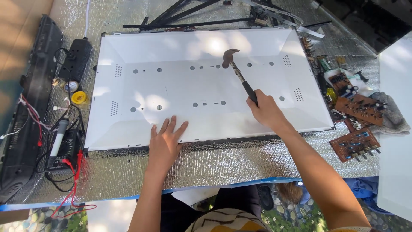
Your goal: Reassembling the panel frame of an electronic device by aligning the plastic casing and securing it with tools.
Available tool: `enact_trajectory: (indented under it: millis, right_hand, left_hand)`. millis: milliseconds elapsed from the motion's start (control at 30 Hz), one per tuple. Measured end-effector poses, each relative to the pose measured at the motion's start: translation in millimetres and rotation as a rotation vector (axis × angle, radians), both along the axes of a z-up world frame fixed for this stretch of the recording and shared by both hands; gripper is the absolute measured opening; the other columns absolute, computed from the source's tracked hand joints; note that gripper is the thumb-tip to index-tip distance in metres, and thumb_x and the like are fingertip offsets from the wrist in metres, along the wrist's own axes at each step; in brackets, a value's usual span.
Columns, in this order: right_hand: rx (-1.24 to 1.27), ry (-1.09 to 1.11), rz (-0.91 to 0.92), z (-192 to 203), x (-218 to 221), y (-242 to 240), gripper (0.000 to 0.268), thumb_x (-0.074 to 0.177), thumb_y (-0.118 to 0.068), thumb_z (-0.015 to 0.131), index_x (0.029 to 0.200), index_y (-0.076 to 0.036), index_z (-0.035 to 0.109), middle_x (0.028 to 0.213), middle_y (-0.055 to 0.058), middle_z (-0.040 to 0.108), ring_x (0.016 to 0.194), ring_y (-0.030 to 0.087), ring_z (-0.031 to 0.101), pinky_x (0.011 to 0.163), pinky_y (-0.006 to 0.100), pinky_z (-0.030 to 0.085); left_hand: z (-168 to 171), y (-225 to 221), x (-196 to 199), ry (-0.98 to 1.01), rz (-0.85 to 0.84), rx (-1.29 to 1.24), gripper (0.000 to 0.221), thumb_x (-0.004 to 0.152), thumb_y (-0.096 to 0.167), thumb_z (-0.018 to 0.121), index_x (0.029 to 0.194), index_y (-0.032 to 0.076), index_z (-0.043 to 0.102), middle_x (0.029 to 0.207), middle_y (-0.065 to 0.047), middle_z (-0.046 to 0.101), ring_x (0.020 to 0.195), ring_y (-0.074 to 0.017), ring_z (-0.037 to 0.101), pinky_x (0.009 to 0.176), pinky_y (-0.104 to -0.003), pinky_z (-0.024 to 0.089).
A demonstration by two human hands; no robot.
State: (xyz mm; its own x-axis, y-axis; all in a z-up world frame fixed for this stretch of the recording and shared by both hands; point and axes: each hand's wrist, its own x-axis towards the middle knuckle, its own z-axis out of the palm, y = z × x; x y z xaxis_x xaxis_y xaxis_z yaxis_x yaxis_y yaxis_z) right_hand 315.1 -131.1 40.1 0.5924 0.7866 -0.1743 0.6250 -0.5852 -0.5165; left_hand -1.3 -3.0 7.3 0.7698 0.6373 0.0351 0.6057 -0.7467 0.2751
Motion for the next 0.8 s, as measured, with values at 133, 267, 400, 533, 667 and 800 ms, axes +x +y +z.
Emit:
enact_trajectory:
  millis: [133, 267, 400, 533, 667, 800]
  right_hand:
    - [0.012, 0.008, 0.047, -0.5, -11.6, 12.0, 0.028, 0.105, -0.021, 0.050, 0.115, 0.003, 0.061, 0.064, 0.009, 0.057, 0.049, 0.018, 0.055, 0.047, 0.032, 0.044]
    - [0.053, 0.167, 0.045, 17.7, -11.3, 11.0, 0.026, 0.103, -0.021, 0.052, 0.108, 0.002, 0.063, 0.062, 0.008, 0.056, 0.048, 0.017, 0.055, 0.045, 0.029, 0.046]
    - [0.351, 0.457, -0.131, 15.7, 19.6, -12.0, 0.022, 0.103, -0.016, 0.056, 0.089, -0.001, 0.065, 0.056, 0.005, 0.053, 0.035, 0.014, 0.048, 0.039, 0.026, 0.042]
    - [0.661, 0.496, -0.315, 8.8, 89.2, -55.6, 0.022, 0.104, -0.022, 0.062, 0.103, 0.000, 0.062, 0.066, 0.012, 0.058, 0.040, 0.015, 0.051, 0.038, 0.027, 0.038]
    - [0.656, 0.524, -0.610, 35.0, 154.6, -90.1, 0.023, 0.111, -0.028, 0.059, 0.102, -0.007, 0.064, 0.075, 0.005, 0.057, 0.052, 0.012, 0.050, 0.044, 0.025, 0.033]
    - [0.533, 0.613, -0.889, 27.3, 224.7, -103.4, 0.025, 0.112, -0.034, 0.059, 0.095, -0.016, 0.066, 0.079, -0.007, 0.057, 0.064, 0.004, 0.052, 0.055, 0.018, 0.039]
  left_hand:
    - [1.2, 0.2, -3.6, -0.014, -0.006, 0.005, 0.074, 0.075, 0.006, 0.085, 0.143, 0.028, 0.064, 0.148, -0.019, 0.058, 0.139, -0.0410, 0.052, 0.111, -0.072, 0.033]
    - [3.4, -2.3, -3.7, -0.026, -0.008, -0.010, 0.074, 0.075, 0.004, 0.085, 0.143, 0.027, 0.064, 0.148, -0.020, 0.058, 0.140, -0.0417, 0.051, 0.112, -0.072, 0.032]
    - [9.4, -3.9, 1.6, 0.041, 0.015, -0.027, 0.074, 0.077, 0.005, 0.084, 0.144, 0.029, 0.062, 0.151, -0.018, 0.055, 0.143, -0.0398, 0.048, 0.115, -0.069, 0.031]
    - [7.8, -5.2, 3.5, 0.090, -0.004, 0.006, 0.076, 0.079, 0.005, 0.083, 0.147, 0.029, 0.059, 0.153, -0.017, 0.054, 0.145, -0.0393, 0.047, 0.115, -0.068, 0.030]
    - [-30.9, 6.3, -3.8, 0.113, -0.037, 0.127, 0.081, 0.078, 0.016, 0.081, 0.151, 0.033, 0.050, 0.159, -0.013, 0.046, 0.147, -0.0348, 0.043, 0.115, -0.064, 0.032]
    - [-41.8, 8.6, -5.4, 0.095, -0.072, 0.241, 0.085, 0.075, 0.025, 0.081, 0.153, 0.032, 0.045, 0.162, -0.010, 0.041, 0.146, -0.0326, 0.042, 0.114, -0.060, 0.035]
